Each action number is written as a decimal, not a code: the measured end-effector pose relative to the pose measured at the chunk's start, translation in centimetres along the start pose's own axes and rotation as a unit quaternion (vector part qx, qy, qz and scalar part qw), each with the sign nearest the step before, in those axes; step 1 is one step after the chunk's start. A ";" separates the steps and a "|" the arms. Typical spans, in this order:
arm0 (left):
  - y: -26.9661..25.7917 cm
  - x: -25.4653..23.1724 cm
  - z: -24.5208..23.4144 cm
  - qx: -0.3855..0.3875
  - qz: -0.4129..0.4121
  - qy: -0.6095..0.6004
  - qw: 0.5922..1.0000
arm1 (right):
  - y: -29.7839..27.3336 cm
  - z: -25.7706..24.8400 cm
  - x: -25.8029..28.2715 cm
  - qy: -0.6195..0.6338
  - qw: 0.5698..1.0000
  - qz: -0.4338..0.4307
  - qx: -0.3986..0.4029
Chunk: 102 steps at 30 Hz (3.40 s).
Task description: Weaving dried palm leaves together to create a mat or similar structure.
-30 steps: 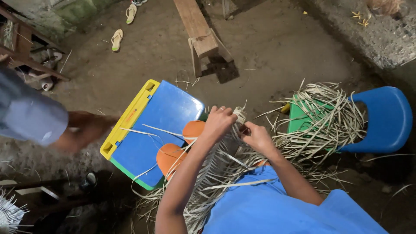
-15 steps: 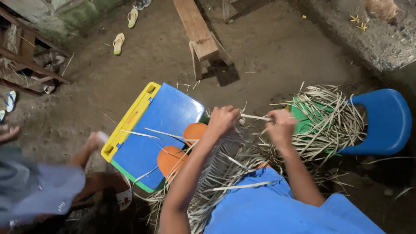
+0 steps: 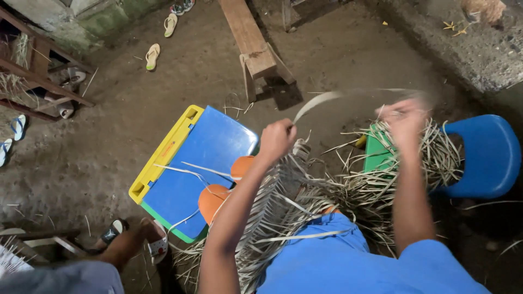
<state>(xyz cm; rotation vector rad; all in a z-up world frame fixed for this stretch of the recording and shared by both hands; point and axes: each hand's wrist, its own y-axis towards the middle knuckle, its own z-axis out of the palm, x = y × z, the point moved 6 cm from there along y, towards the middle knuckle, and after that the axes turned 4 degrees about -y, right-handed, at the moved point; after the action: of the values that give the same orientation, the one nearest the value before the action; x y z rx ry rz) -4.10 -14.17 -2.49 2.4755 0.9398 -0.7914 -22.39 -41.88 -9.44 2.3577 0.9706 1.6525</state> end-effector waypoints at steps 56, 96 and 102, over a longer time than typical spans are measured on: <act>-0.8 -2.5 1.3 0.150 0.257 0.286 0.911 | -15.6 14.0 10.2 0.303 0.839 0.281 0.354; -4.1 -4.4 -2.8 -0.033 0.510 0.186 0.839 | -16.4 13.0 12.5 0.337 0.872 0.279 0.221; -4.0 -4.9 -2.2 -0.047 0.556 0.187 0.809 | -16.5 13.1 11.9 0.341 0.873 0.274 0.215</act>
<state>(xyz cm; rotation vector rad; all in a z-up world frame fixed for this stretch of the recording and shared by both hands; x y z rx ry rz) -9.07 -12.56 1.67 2.5129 -0.4560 0.1526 -15.72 -18.74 -12.15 2.4964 0.8499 2.8984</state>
